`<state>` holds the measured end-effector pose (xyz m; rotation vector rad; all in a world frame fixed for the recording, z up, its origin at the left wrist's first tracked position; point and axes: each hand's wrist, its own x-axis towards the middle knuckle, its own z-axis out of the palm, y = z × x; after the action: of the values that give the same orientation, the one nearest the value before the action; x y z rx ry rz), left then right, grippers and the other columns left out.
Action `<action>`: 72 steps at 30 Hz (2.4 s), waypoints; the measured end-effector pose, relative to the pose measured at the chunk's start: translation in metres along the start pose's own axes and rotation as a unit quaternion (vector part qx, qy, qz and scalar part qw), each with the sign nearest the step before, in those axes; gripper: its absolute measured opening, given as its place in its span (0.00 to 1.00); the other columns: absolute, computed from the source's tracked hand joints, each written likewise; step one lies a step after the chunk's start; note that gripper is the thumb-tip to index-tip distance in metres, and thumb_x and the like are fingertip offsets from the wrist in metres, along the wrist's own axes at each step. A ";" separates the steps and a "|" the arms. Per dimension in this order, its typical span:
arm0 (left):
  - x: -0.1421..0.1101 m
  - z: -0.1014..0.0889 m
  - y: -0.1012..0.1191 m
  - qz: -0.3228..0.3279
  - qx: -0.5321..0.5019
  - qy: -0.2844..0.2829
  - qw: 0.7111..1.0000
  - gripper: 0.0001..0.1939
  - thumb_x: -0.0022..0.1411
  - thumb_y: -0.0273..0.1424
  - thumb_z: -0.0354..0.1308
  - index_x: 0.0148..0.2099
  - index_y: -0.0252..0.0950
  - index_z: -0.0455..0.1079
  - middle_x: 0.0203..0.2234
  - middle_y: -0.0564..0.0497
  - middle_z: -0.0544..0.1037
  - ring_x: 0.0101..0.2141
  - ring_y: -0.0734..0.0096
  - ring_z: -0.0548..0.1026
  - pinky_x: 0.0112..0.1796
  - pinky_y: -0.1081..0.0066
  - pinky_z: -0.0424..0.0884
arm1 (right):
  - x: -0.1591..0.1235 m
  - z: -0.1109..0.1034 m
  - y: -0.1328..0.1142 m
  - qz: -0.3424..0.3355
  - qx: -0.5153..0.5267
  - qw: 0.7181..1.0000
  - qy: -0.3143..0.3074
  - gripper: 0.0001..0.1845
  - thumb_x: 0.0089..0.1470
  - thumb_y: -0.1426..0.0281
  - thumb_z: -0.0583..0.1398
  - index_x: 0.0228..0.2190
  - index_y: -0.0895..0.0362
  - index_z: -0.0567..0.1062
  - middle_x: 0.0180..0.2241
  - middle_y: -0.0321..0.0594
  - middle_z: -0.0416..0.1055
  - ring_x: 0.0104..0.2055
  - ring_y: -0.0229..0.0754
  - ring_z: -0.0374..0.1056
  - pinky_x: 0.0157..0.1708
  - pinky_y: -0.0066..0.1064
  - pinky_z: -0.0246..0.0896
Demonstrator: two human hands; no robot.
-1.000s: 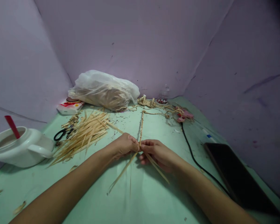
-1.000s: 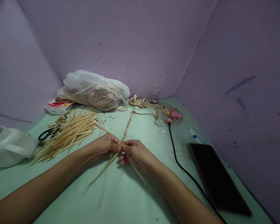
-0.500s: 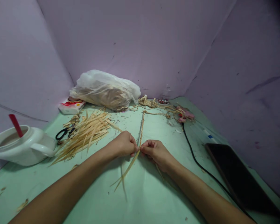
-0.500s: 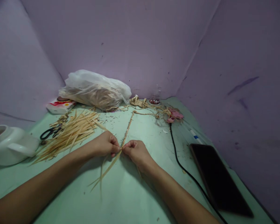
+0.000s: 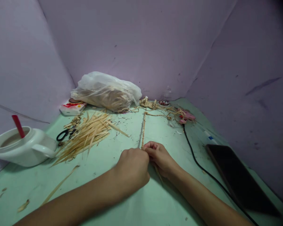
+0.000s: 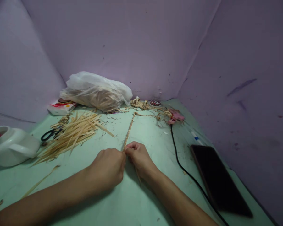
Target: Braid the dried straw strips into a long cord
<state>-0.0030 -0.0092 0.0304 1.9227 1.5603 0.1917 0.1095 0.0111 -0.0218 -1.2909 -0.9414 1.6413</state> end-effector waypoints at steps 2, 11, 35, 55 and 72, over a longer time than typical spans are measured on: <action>0.006 -0.012 -0.006 0.024 0.041 0.028 0.998 0.07 0.45 0.30 0.53 0.18 0.33 0.64 0.15 0.49 0.64 0.23 0.68 0.65 0.26 0.72 0.55 | -0.001 -0.001 -0.002 0.013 0.006 1.000 -0.009 0.05 0.33 0.76 0.56 0.19 0.60 0.63 0.11 0.27 0.55 0.13 0.26 0.44 0.14 0.23 0.33; 0.039 -0.017 -0.028 -0.095 -0.356 -0.165 0.915 0.07 0.45 0.31 0.51 0.24 0.31 0.65 0.13 0.53 0.66 0.12 0.80 0.60 0.14 0.78 0.52 | 0.001 -0.003 -0.004 -0.005 0.036 0.996 -0.077 0.07 0.33 0.72 0.60 0.18 0.59 0.65 0.15 0.32 0.64 0.17 0.31 0.58 0.20 0.24 0.49; 0.038 0.002 -0.016 -0.143 -0.317 -0.037 0.937 0.09 0.36 0.21 0.49 0.12 0.34 0.53 0.04 0.59 0.50 0.09 0.85 0.47 0.13 0.76 0.40 | -0.015 -0.009 -0.005 -0.127 -0.457 0.880 0.025 0.08 0.41 0.71 0.55 0.19 0.60 0.72 0.15 0.38 0.66 0.17 0.33 0.55 0.17 0.25 0.43; 0.040 -0.005 -0.030 -0.069 -0.347 -0.123 0.927 0.06 0.35 0.24 0.50 0.14 0.35 0.54 0.05 0.61 0.50 0.09 0.86 0.44 0.13 0.76 0.37 | -0.010 -0.004 -0.020 0.037 -0.061 0.997 -0.041 0.08 0.40 0.68 0.58 0.23 0.60 0.66 0.19 0.35 0.64 0.19 0.32 0.59 0.21 0.24 0.55; 0.044 -0.011 -0.033 -0.071 -0.234 -0.133 0.960 0.02 0.37 0.26 0.51 0.17 0.32 0.63 0.06 0.58 0.57 0.09 0.82 0.50 0.12 0.77 0.44 | 0.000 -0.007 -0.003 0.016 -0.137 0.990 -0.023 0.08 0.38 0.69 0.58 0.16 0.61 0.66 0.12 0.30 0.57 0.12 0.25 0.42 0.13 0.23 0.31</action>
<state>-0.0238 0.0381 0.0083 1.3999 1.3229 0.2097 0.1169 0.0128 -0.0211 -1.4612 -1.2121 1.6133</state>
